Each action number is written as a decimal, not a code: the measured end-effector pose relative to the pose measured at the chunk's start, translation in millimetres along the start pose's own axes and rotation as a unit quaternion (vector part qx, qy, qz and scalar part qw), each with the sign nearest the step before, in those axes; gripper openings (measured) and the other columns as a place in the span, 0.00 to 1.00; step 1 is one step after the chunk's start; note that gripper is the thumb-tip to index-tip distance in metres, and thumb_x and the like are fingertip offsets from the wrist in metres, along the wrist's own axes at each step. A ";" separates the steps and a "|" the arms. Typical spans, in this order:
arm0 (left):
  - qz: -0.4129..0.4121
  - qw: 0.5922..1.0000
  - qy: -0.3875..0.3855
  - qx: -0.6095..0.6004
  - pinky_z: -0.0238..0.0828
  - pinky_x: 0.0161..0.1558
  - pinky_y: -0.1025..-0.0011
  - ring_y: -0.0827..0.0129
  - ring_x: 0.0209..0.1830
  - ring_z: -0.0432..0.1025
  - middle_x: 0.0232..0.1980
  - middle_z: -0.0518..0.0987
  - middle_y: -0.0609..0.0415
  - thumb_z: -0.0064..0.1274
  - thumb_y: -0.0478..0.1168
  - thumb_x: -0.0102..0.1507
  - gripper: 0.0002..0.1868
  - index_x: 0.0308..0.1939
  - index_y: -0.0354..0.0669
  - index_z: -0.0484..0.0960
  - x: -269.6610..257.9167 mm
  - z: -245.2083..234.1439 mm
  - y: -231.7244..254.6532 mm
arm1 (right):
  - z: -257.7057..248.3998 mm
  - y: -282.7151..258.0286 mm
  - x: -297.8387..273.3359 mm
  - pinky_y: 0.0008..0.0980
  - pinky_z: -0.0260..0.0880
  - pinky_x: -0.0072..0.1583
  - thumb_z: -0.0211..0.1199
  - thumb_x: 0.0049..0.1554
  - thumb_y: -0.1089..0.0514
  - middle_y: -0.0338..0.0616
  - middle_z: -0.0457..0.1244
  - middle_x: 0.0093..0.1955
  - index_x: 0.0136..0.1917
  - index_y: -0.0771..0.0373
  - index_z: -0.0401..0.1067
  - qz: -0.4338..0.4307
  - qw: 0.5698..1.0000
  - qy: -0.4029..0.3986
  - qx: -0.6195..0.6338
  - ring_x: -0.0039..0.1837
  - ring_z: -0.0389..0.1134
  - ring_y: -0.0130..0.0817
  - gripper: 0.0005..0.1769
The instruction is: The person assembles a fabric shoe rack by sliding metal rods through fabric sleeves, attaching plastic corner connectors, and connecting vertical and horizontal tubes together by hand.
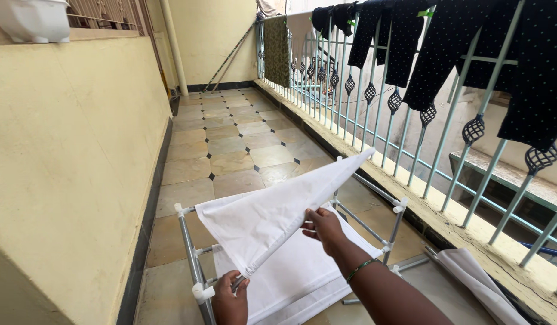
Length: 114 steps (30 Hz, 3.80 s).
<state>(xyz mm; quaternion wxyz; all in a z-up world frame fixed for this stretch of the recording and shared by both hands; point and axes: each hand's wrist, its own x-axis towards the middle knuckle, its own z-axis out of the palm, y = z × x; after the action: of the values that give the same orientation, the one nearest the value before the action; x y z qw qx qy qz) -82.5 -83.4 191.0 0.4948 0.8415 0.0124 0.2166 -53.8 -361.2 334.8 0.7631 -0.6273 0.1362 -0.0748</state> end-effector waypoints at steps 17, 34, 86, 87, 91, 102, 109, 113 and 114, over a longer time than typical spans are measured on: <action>-0.170 0.801 0.045 -0.572 0.77 0.44 0.64 0.66 0.37 0.74 0.43 0.74 0.52 0.57 0.44 0.67 0.17 0.52 0.36 0.73 -7.0 17.3 8.0 | 7.9 32.9 8.6 0.37 0.71 0.54 0.56 0.63 0.53 0.44 0.66 0.51 0.57 0.62 0.66 -0.037 0.989 -0.014 0.143 0.49 0.68 0.36 0.13; -0.113 0.825 0.086 -0.546 0.80 0.48 0.67 0.68 0.40 0.79 0.45 0.82 0.50 0.49 0.41 0.69 0.15 0.54 0.34 0.75 -17.2 -2.5 43.7 | 12.1 27.0 5.2 0.34 0.72 0.55 0.55 0.65 0.52 0.44 0.65 0.54 0.60 0.63 0.66 -0.027 0.990 0.018 0.136 0.52 0.68 0.34 0.15; -0.234 0.730 0.146 -0.626 0.78 0.56 0.60 0.63 0.54 0.77 0.58 0.77 0.51 0.50 0.40 0.67 0.20 0.61 0.46 0.66 -22.9 7.7 49.6 | -162.9 14.0 45.1 0.39 0.76 0.55 0.63 0.61 0.66 0.60 0.64 0.61 0.77 0.59 0.50 -0.139 0.964 0.226 0.031 0.53 0.75 0.42 0.36; -0.222 0.734 0.136 -0.627 0.78 0.56 0.60 0.63 0.54 0.77 0.58 0.77 0.50 0.50 0.40 0.68 0.19 0.61 0.43 0.66 -22.8 6.9 52.8 | -159.0 9.9 39.7 0.39 0.76 0.55 0.63 0.61 0.66 0.60 0.64 0.61 0.77 0.59 0.50 -0.138 0.964 0.223 0.030 0.53 0.75 0.42 0.36; -0.220 0.732 0.104 -0.636 0.77 0.57 0.58 0.61 0.55 0.76 0.59 0.76 0.49 0.48 0.42 0.68 0.20 0.63 0.42 0.66 -22.0 1.1 73.6 | -140.1 -3.3 15.4 0.44 0.74 0.61 0.57 0.63 0.63 0.60 0.59 0.67 0.77 0.55 0.41 -0.119 0.959 0.226 0.124 0.63 0.70 0.46 0.36; -0.205 0.707 0.018 -0.677 0.72 0.66 0.60 0.63 0.62 0.72 0.64 0.72 0.51 0.43 0.46 0.69 0.22 0.66 0.47 0.65 -27.4 -28.8 119.9 | -4.0 44.5 -49.5 0.47 0.66 0.65 0.54 0.60 0.49 0.50 0.65 0.68 0.66 0.59 0.61 0.085 0.982 -0.153 0.071 0.68 0.66 0.45 0.24; -0.208 0.765 0.004 -0.609 0.76 0.61 0.66 0.61 0.60 0.74 0.54 0.74 0.50 0.40 0.45 0.71 0.13 0.54 0.39 0.69 -31.3 -25.2 114.3 | 71.9 95.9 -63.7 0.43 0.71 0.63 0.60 0.64 0.47 0.50 0.66 0.59 0.58 0.64 0.66 0.112 0.938 -0.278 0.176 0.61 0.67 0.40 0.19; -0.205 0.813 -0.046 -0.543 0.74 0.59 0.63 0.61 0.52 0.73 0.54 0.75 0.43 0.43 0.46 0.73 0.17 0.54 0.32 0.70 -37.8 -32.0 113.4 | 78.4 99.9 -56.0 0.40 0.68 0.51 0.60 0.62 0.47 0.47 0.67 0.57 0.57 0.61 0.69 0.103 0.945 -0.194 0.242 0.54 0.67 0.38 0.17; -0.122 0.919 -0.099 -0.362 0.73 0.57 0.62 0.59 0.55 0.72 0.57 0.72 0.44 0.51 0.49 0.70 0.22 0.57 0.34 0.69 -39.7 -44.2 117.5 | 78.6 97.6 -56.8 0.40 0.68 0.51 0.60 0.62 0.47 0.47 0.67 0.57 0.57 0.61 0.69 0.102 0.945 -0.196 0.242 0.54 0.67 0.38 0.17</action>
<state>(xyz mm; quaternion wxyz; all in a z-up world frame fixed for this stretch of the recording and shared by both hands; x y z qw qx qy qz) -157.8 -116.1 293.9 0.7870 0.6139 -0.0136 0.0599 -89.6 -251.7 259.6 0.9072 -0.4085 0.0255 0.0972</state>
